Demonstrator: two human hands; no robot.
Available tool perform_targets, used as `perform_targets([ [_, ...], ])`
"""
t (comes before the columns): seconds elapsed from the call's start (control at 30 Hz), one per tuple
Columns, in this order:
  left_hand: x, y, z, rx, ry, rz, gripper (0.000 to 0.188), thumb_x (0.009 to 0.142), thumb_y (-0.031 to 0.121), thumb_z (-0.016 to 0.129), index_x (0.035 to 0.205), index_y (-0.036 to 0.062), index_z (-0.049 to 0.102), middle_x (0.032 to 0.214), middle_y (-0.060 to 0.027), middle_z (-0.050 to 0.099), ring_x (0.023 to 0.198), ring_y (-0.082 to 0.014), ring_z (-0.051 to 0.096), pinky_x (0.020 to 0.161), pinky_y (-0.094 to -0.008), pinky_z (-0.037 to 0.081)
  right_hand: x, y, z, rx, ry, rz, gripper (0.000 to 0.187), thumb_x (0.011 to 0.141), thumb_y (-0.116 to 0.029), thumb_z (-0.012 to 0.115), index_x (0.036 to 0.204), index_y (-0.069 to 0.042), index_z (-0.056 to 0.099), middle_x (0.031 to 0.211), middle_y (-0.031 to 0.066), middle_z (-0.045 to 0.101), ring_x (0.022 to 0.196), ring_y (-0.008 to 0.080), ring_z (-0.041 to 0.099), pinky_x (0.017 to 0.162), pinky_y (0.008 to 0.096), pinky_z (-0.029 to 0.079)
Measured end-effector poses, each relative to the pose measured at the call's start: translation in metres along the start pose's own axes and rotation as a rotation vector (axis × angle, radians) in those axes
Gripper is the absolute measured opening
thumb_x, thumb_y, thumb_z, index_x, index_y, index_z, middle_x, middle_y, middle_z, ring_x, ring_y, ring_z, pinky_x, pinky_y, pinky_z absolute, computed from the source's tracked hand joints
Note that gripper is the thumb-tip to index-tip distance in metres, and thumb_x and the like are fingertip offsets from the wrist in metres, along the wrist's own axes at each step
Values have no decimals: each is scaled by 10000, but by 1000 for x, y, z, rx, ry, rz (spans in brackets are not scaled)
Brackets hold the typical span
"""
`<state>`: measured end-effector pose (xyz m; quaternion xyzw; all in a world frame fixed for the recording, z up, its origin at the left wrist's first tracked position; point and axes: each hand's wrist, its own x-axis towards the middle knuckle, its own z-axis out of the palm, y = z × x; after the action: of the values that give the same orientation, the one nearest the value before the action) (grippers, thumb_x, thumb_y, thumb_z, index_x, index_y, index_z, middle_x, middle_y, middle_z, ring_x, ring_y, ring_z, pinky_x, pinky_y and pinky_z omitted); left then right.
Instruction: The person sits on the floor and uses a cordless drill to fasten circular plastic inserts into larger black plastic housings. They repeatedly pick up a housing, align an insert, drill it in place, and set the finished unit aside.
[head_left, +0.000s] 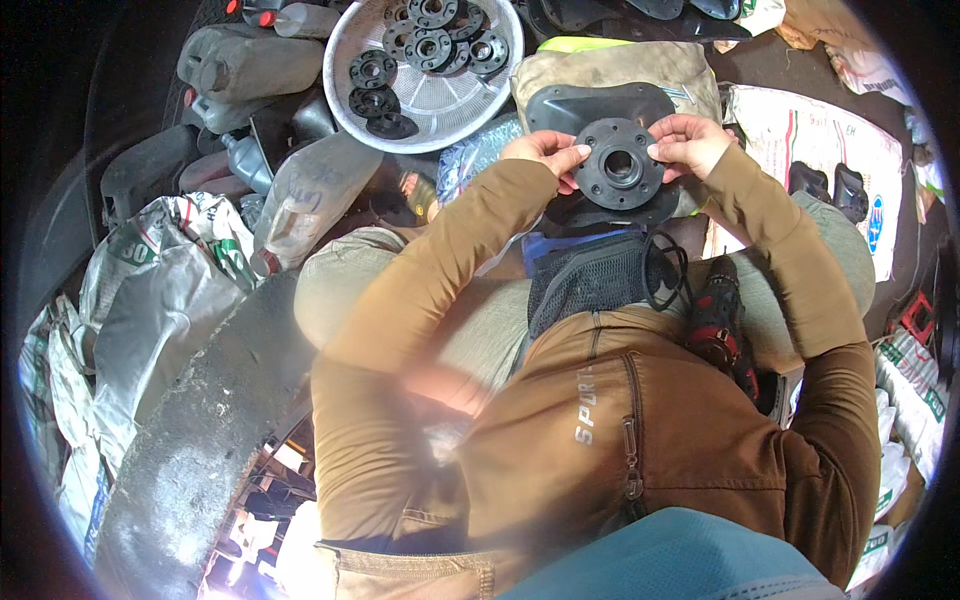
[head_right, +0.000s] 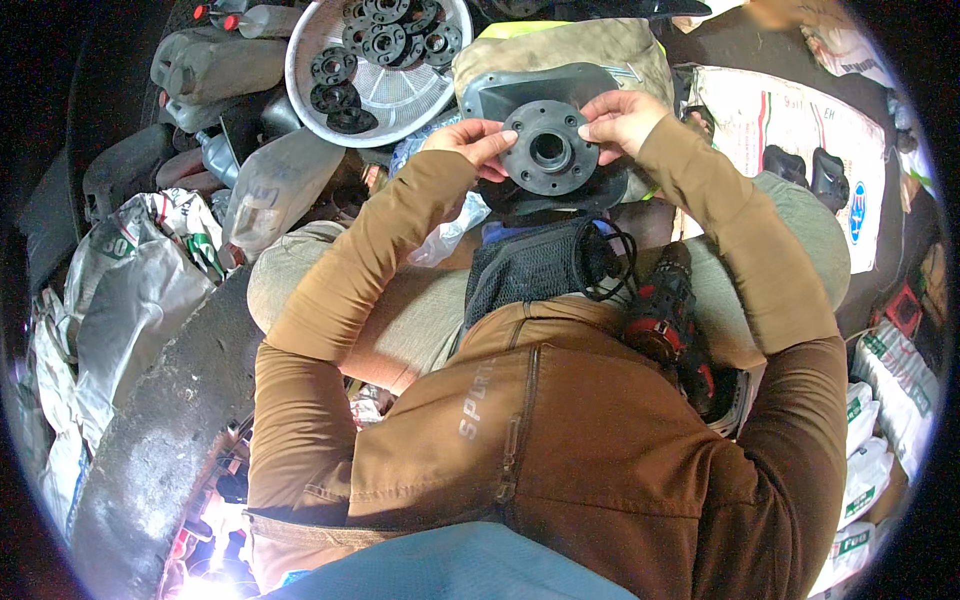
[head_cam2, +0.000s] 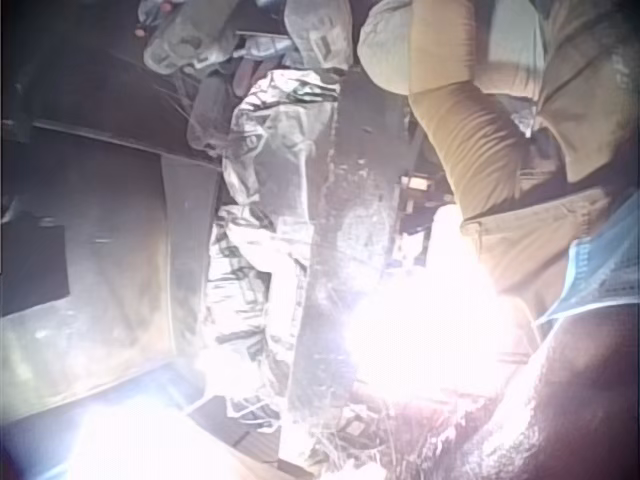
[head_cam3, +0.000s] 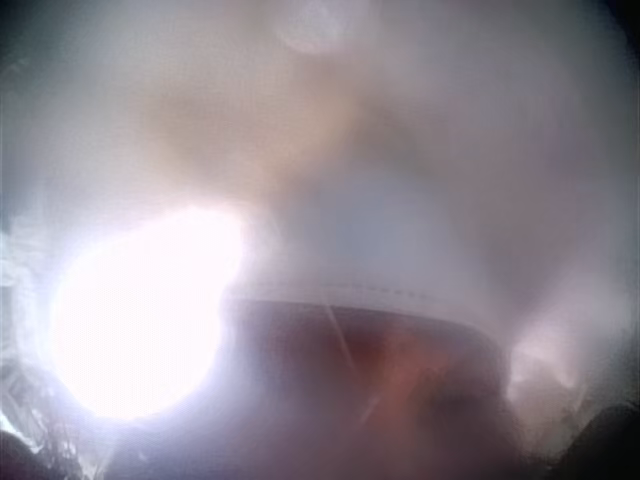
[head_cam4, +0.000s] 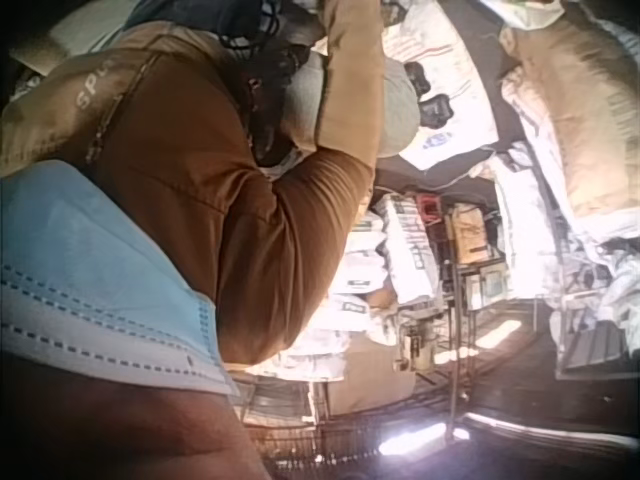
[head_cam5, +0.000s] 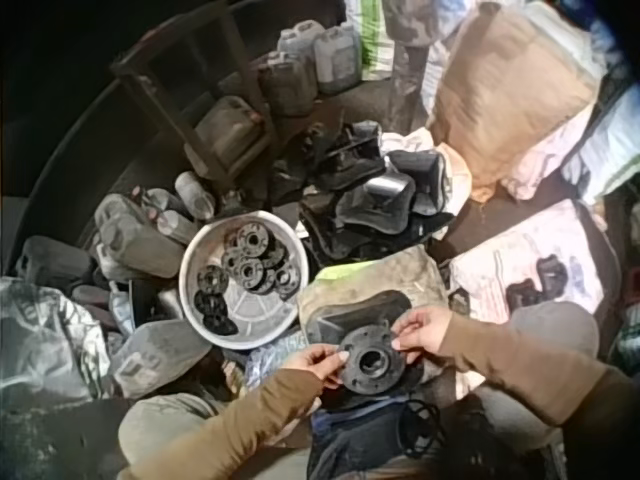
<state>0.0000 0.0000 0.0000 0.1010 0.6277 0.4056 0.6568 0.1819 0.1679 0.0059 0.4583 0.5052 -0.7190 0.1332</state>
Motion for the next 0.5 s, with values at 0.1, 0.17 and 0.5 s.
perform_targets([
  [0.1,0,3,0,13,5,-22,333,817,238,695,1016,-11,600,795,-56,633,623,-116,593,589,-223,502,2,-2,2,-4,12,13,252,801,-67,652,1036,-19,574,842,11,583,692,97,592,583,218,532],
  [0.17,-2,6,-5,26,-3,-38,333,816,236,695,1016,-13,600,792,-57,633,615,-115,591,588,-223,501,3,-4,5,4,2,13,251,801,-66,652,1035,-17,575,838,11,582,690,97,591,584,218,531],
  [0.5,1,5,-4,40,34,31,364,796,230,716,1024,-27,595,801,-57,637,626,-118,597,587,-226,504,2,3,5,70,6,-18,256,808,-63,651,1050,-18,577,847,8,590,707,97,600,593,216,533],
])
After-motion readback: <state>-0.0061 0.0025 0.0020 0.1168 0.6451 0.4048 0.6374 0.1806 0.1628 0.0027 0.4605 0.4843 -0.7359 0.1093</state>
